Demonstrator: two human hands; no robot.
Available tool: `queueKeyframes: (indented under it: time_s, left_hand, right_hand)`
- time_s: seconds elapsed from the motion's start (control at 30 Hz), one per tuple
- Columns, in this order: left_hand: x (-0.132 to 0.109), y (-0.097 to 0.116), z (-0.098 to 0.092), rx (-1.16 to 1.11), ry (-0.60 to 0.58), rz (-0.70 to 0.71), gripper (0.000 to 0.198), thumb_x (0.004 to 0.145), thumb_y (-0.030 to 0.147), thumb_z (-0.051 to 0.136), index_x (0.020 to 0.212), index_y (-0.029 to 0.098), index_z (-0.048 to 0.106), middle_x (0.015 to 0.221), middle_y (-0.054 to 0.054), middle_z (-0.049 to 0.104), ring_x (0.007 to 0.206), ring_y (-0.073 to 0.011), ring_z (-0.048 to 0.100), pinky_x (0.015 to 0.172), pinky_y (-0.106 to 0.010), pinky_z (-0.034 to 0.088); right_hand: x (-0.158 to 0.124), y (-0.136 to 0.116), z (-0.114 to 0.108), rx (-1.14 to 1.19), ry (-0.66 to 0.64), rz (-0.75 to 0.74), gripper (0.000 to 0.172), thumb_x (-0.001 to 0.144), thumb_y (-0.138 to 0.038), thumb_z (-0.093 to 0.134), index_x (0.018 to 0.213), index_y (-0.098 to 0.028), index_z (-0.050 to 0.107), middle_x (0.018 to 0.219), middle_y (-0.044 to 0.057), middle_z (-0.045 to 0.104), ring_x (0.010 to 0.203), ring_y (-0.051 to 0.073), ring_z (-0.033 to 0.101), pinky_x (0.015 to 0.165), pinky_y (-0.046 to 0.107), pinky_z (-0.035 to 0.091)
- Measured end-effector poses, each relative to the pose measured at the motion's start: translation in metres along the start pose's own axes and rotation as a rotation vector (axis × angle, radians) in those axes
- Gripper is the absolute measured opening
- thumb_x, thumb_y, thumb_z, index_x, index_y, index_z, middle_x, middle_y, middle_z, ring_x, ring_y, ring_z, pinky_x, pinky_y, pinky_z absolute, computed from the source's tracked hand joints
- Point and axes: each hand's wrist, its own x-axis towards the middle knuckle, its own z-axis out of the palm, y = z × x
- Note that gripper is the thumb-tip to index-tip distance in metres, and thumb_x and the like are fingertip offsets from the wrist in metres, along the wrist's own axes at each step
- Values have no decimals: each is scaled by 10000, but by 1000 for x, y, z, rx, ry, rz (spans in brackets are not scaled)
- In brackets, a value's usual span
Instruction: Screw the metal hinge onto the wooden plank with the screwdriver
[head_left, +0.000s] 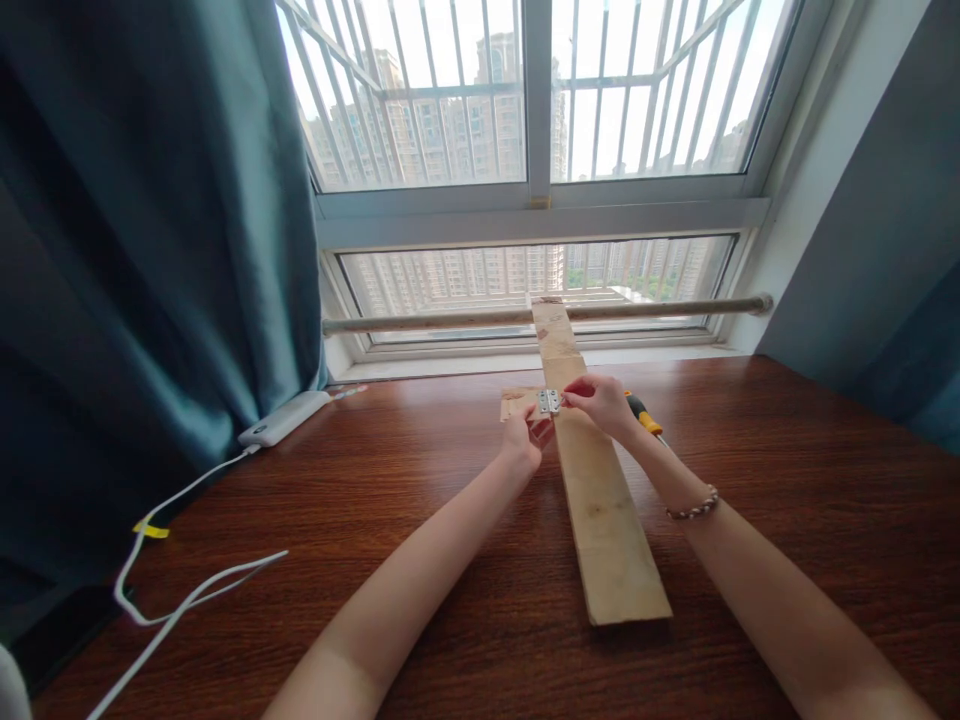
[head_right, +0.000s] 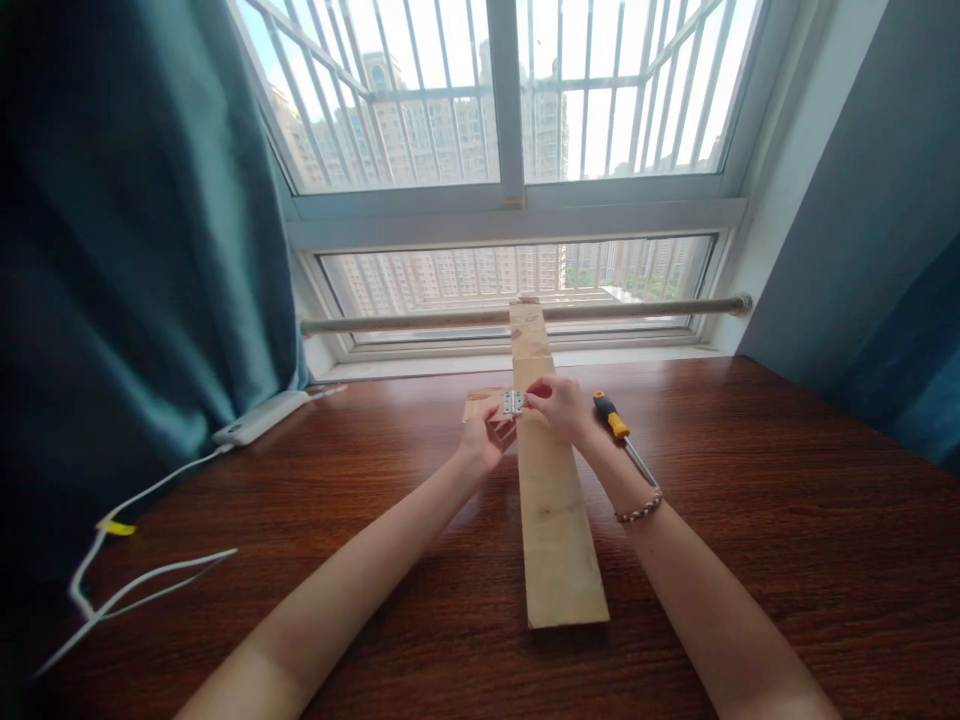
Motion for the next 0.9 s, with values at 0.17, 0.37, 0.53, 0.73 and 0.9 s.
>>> queueKeyframes:
  time_s: [0.17,0.37,0.53,0.73,0.9]
  left_hand:
    - [2,-1,0,-9,-2,6,91,772,133,515,757,131,605,699,-63,640,556,-134,591,520,-235,477]
    - [-2,1,1,-20,-3,-10,87,761,108,510,726,137,585,652,-47,626,537,-132,586,518,-237,477]
    - [-2,0,1,-15,-10,-5,90,755,105,509,728,132,591,657,-51,633,539,-130,584,524,-235,477]
    - [-2,0,1,-23,-13,-14,95,778,111,501,749,133,589,686,-53,628,555,-125,585,536,-230,474]
    - [-1,-1,0,-23,41,-13,64,770,124,529,721,148,564,648,-34,592,540,-126,566,533,-240,468]
  right_hand:
    - [-4,0,2,-145,-45,-81,99,761,-240,612,772,-164,675,733,35,688,695,158,630,667,240,471]
    - [-10,-12,7,-335,-137,-340,99,769,-91,559,728,-142,634,763,49,647,669,133,563,646,223,420]
    - [-14,-16,8,-438,-110,-350,109,777,-83,549,713,-148,609,739,42,633,661,137,548,638,231,399]
    - [-9,-19,-1,-384,-111,-261,104,798,-191,588,890,-177,634,798,30,665,675,134,592,652,231,431]
    - [6,-8,-44,-654,-28,161,156,779,-291,616,853,-158,648,852,89,679,809,211,640,712,300,470]
